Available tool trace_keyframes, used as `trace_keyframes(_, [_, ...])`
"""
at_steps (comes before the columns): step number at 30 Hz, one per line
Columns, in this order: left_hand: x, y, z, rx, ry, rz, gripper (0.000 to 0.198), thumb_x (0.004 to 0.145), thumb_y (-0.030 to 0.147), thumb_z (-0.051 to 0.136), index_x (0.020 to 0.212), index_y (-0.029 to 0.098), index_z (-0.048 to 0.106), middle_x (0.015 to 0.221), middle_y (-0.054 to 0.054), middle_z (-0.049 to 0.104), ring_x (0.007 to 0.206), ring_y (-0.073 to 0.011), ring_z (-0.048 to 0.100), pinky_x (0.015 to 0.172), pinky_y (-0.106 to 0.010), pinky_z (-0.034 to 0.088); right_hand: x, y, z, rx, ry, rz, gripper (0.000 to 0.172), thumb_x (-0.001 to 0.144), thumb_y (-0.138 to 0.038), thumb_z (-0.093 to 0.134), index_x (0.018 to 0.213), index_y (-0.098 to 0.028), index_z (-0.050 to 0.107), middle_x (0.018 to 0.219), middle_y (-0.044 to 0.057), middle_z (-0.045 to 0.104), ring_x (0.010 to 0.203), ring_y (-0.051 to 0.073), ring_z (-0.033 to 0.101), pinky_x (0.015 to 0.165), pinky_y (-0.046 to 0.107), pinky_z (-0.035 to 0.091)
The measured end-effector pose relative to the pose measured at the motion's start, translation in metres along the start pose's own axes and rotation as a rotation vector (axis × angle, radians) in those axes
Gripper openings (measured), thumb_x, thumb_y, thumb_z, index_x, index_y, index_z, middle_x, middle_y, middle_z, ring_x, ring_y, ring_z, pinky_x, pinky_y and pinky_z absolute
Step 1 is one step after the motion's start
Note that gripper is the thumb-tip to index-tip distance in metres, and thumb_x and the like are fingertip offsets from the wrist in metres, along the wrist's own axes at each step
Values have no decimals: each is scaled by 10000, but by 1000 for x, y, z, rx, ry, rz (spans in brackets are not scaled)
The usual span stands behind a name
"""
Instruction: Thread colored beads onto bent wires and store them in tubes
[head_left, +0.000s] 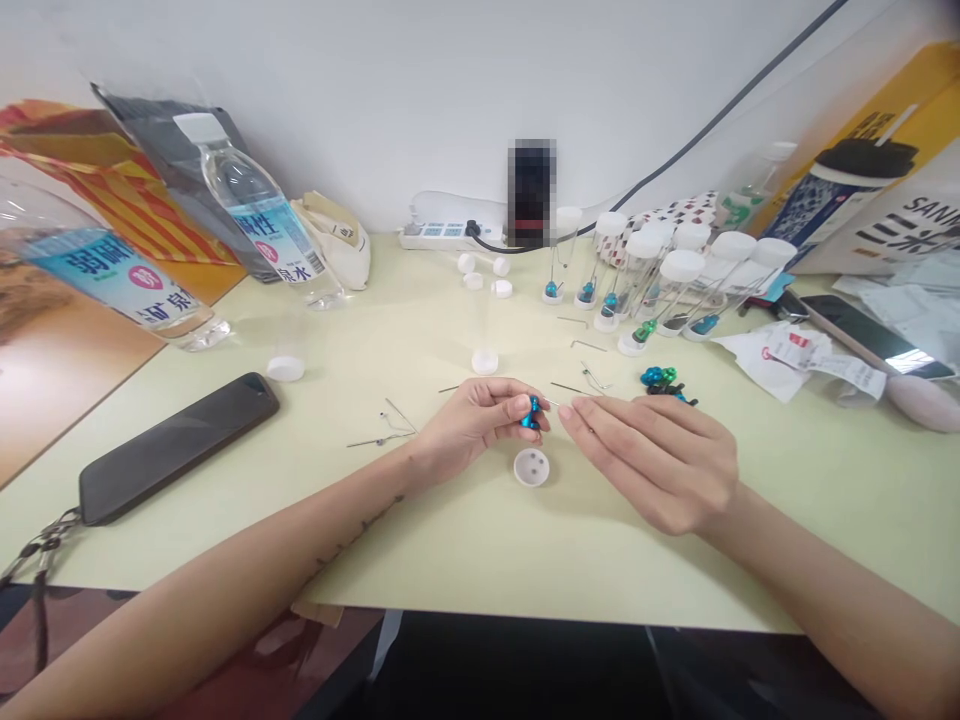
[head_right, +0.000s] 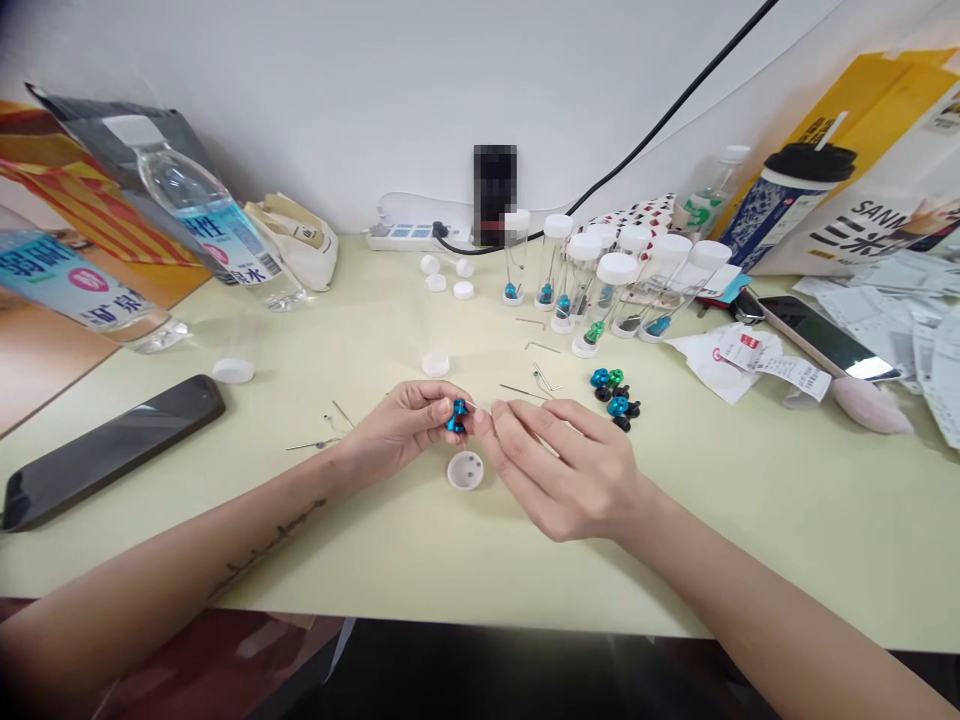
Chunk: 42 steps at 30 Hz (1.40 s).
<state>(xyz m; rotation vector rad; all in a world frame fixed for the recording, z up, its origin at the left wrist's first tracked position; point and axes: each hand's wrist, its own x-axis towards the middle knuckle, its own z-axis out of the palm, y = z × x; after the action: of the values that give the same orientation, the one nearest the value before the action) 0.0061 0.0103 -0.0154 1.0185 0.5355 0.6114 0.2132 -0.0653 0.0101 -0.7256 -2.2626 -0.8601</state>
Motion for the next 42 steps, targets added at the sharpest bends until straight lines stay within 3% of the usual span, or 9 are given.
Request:
trace_keyframes(3, [0, 1, -1, -11, 31, 6, 176, 786, 272, 708, 856, 112, 702, 772, -49, 690, 651, -87, 628, 669, -200, 521, -2, -2, 3, 139, 25, 269, 269, 868, -72, 560, 1087, -208, 637, 923, 64, 731, 851, 185, 677, 691, 312, 510])
trace_keyframes(8, [1, 4, 1, 8, 59, 53, 182, 716, 261, 767, 816, 129, 693, 782, -54, 684, 704, -127, 645, 685, -245, 540, -3, 6, 12, 677, 46, 1040, 227, 925, -234, 502, 1143, -244, 562, 793, 24, 652, 747, 169, 636, 711, 328, 515])
trace_keyframes(11, [1, 3, 0, 31, 57, 51, 190, 709, 262, 771, 818, 130, 689, 788, -56, 686, 702, -127, 645, 692, -252, 543, -6, 16, 18, 1011, 90, 1241, 111, 899, -311, 542, 934, -218, 591, 753, 17, 610, 697, 154, 592, 665, 308, 504])
trace_keyframes(14, [0, 2, -1, 88, 67, 53, 197, 701, 257, 775, 825, 131, 690, 792, -58, 692, 695, -131, 649, 688, -257, 544, -9, 24, 23, 1218, 117, 1351, 174, 881, -350, 567, 781, -207, 560, 771, 14, 577, 683, 133, 547, 659, 288, 487])
trace_keyframes(18, [-2, 4, 2, 234, 112, 122, 163, 704, 222, 763, 828, 138, 698, 785, -49, 691, 688, -137, 649, 676, -269, 541, -14, 29, 27, 1364, 112, 1360, 219, 911, -368, 515, 772, -203, 555, 884, 29, 587, 807, 143, 582, 775, 317, 490])
trace_keyframes(22, [-3, 5, 6, 405, 183, 210, 133, 683, 185, 767, 793, 141, 708, 778, -38, 679, 709, -129, 630, 703, -264, 539, -19, 37, 30, 1067, 17, 1298, 182, 932, -338, 466, 854, -207, 564, 828, 24, 598, 712, 138, 561, 685, 297, 467])
trace_keyframes(27, [-4, 2, 5, 594, 250, 339, 134, 710, 235, 745, 811, 157, 703, 825, -39, 674, 761, -141, 625, 742, -289, 557, -18, 43, 38, 352, -446, 984, 181, 915, -212, 441, 848, -183, 607, 818, 59, 638, 758, 202, 570, 656, 317, 400])
trace_keyframes(33, [-3, 0, 3, 732, 265, 399, 110, 745, 243, 708, 828, 172, 693, 830, -35, 687, 771, -151, 650, 771, -303, 567, -12, 35, 47, -27, -835, 722, 179, 903, -159, 455, 849, -102, 616, 844, 151, 631, 772, 258, 597, 608, 321, 352])
trace_keyframes(42, [0, -3, -2, 721, 267, 418, 155, 747, 289, 708, 842, 167, 697, 845, -46, 687, 779, -153, 638, 777, -320, 567, -8, 29, 37, -1, -848, 735, 194, 937, -239, 426, 863, -135, 573, 860, 119, 613, 720, 238, 597, 590, 316, 353])
